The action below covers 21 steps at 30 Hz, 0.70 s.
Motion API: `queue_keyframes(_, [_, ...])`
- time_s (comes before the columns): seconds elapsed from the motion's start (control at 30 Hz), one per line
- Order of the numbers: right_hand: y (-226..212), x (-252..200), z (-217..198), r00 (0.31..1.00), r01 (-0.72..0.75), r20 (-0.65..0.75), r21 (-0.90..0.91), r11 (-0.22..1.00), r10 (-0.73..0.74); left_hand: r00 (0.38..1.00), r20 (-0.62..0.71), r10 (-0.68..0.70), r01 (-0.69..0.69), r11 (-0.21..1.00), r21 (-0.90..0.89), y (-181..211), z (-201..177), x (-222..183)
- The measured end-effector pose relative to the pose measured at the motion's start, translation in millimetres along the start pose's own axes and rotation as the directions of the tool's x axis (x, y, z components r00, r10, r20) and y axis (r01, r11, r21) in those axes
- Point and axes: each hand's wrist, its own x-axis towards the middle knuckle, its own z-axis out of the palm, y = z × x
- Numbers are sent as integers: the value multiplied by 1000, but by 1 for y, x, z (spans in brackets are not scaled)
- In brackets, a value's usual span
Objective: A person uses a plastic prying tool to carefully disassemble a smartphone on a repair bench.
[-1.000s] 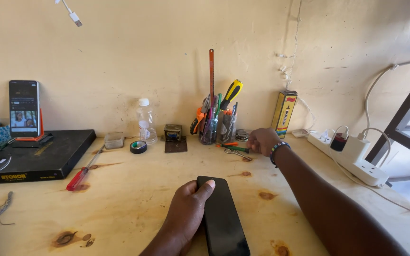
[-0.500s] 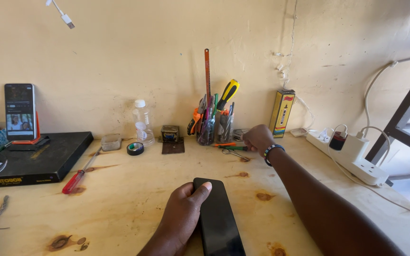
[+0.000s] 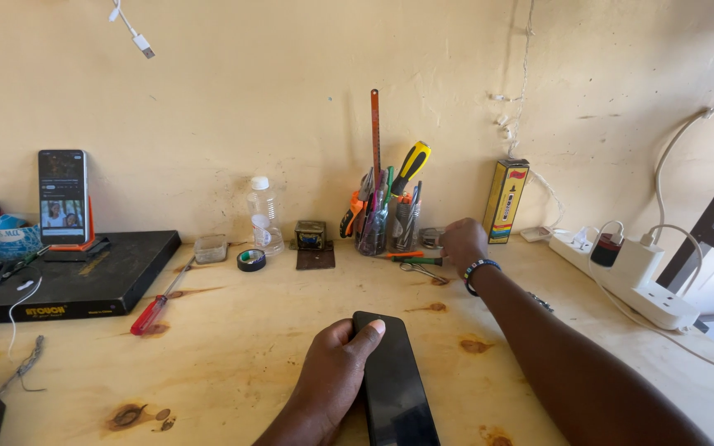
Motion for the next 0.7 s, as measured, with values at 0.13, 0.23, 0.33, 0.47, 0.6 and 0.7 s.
queue_keyframes(0.13, [6, 31, -13, 951, 306, 293, -864, 401, -95, 1000, 8, -22, 22, 1000, 12, 8, 1, -8])
queue_keyframes(0.23, [-3, 17, -34, 890, 385, 438, -870, -307, -125, 999, 11, -40, 40, 999, 37, 8, 1, -11])
queue_keyframes(0.33, [-12, -1, -42, 924, 336, 363, -921, -197, -120, 1000, -16, -2, 1, 1000, -25, 7, 0, -7])
queue_keyframes(0.47, [-22, -65, -57, 993, 33, 110, 20, 999, -35, 998, -42, 41, -46, 988, -146, -5, -8, 7])
queue_keyframes(0.6, [-30, -115, -71, 973, 85, 168, 385, 919, -161, 995, -91, 27, -55, 946, -318, -20, -15, 34])
queue_keyframes(0.7, [-16, -126, -73, 948, 162, 191, 395, 904, -254, 999, 7, -48, 47, 928, -370, 2, -16, 1])
